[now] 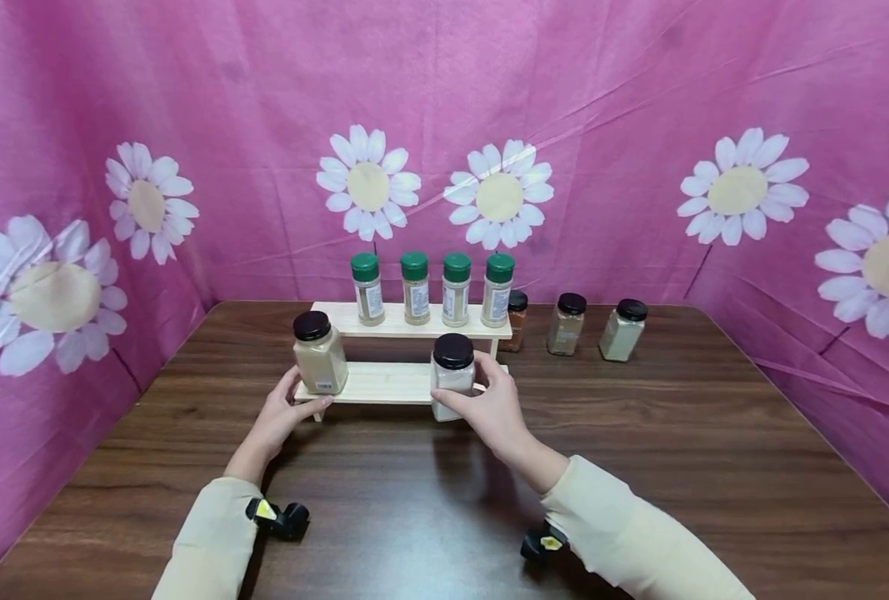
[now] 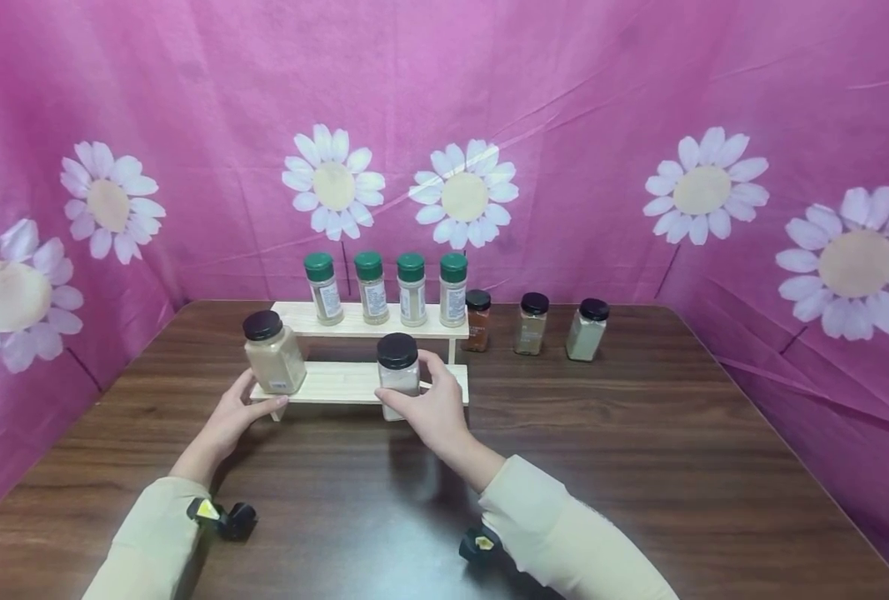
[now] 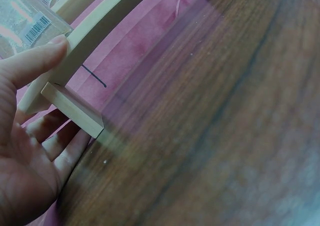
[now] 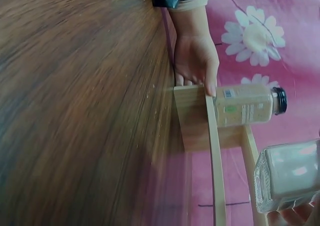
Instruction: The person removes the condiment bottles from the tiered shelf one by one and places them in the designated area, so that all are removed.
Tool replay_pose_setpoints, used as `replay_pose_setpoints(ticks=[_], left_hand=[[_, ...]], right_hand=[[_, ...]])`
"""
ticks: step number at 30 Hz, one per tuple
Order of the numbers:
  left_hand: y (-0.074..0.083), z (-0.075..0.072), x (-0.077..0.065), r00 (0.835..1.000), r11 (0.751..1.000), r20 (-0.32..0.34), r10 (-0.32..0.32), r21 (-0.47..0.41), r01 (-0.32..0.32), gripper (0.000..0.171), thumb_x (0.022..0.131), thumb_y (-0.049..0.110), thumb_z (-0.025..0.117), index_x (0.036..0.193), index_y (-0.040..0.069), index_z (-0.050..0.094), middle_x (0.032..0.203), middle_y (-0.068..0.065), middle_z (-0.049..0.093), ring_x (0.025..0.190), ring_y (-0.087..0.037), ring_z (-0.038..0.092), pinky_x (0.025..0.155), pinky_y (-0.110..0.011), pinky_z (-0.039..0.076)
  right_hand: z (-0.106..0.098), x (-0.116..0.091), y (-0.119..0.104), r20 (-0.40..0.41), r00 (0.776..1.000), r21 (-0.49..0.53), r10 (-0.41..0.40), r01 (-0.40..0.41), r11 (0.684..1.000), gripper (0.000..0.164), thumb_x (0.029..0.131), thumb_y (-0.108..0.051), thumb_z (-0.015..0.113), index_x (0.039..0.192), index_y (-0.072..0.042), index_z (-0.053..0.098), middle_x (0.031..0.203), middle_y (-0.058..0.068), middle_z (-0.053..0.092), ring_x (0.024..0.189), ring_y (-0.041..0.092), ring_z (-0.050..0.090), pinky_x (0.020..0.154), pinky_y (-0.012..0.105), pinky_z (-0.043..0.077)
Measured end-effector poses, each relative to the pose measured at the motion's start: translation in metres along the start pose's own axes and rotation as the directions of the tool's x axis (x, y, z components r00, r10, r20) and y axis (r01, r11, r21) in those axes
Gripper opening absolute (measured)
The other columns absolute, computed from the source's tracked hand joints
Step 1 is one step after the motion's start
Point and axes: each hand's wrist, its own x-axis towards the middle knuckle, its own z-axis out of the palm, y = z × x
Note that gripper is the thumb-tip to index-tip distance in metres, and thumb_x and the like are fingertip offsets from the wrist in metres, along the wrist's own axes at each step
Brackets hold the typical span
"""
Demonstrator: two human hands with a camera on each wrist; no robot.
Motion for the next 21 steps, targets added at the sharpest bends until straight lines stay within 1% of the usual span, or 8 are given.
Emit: replay_pose_setpoints(ticks=[4, 7, 12, 15, 21], left_hand=[[0.000, -0.001, 0.000, 1.000, 1.000, 0.000, 0.008, -0.007, -0.008, 0.070, 0.074, 0.010, 0.067, 0.132, 0.004, 0.028, 0.129, -0.018, 0.034, 0.117, -0.027, 0.027, 0.095, -0.042, 0.017], [0.000, -0.001, 0.000, 1.000, 1.000, 0.005, 0.015, -0.011, -0.015, 0.070, 0.074, 0.010, 0.067, 0.132, 0.004, 0.029, 0.129, -0.017, 0.033, 0.117, -0.026, 0.026, 0.095, -0.042, 0.016], [0.001, -0.001, -0.001, 1.000, 1.000, 0.005, 0.010, 0.002, -0.010, 0.070, 0.074, 0.011, 0.067, 0.132, 0.004, 0.028, 0.134, -0.016, 0.028, 0.121, -0.026, 0.019, 0.096, -0.044, 0.013], [0.002, -0.001, -0.001, 1.000, 1.000, 0.006, 0.004, 0.009, -0.004, 0.071, 0.074, 0.012, 0.067, 0.133, 0.005, 0.028, 0.135, -0.016, 0.026, 0.122, -0.026, 0.017, 0.096, -0.045, 0.013], [0.002, -0.001, 0.000, 1.000, 1.000, 0.005, 0.004, 0.014, -0.004, 0.072, 0.074, 0.013, 0.067, 0.133, 0.005, 0.027, 0.135, -0.016, 0.026, 0.122, -0.026, 0.017, 0.096, -0.045, 0.013]], right_hand=[[-0.010, 0.001, 0.003, -0.011, 1.000, -0.004, 0.011, -0.011, 1.000, 0.048, 0.060, -0.004, 0.077, 0.104, -0.001, 0.056, 0.091, 0.011, 0.057, 0.083, 0.018, 0.050, 0.071, 0.034, 0.043], [-0.021, 0.001, 0.005, -0.021, 0.999, -0.019, 0.025, -0.025, 1.000, 0.048, 0.061, -0.004, 0.077, 0.104, -0.001, 0.056, 0.091, 0.012, 0.057, 0.083, 0.018, 0.050, 0.071, 0.034, 0.043], [-0.040, 0.003, 0.008, -0.036, 0.999, -0.091, 0.039, -0.042, 0.995, 0.050, 0.063, -0.006, 0.076, 0.107, -0.002, 0.054, 0.094, 0.012, 0.057, 0.085, 0.018, 0.048, 0.073, 0.035, 0.041], [-0.049, 0.005, 0.010, -0.045, 0.998, -0.132, 0.038, -0.044, 0.990, 0.049, 0.063, -0.008, 0.076, 0.107, -0.001, 0.054, 0.096, 0.013, 0.056, 0.086, 0.017, 0.047, 0.075, 0.035, 0.040], [-0.065, 0.006, 0.013, -0.062, 0.997, -0.175, 0.039, -0.050, 0.983, 0.048, 0.065, -0.008, 0.075, 0.107, 0.000, 0.053, 0.095, 0.013, 0.056, 0.085, 0.014, 0.047, 0.074, 0.029, 0.040]])
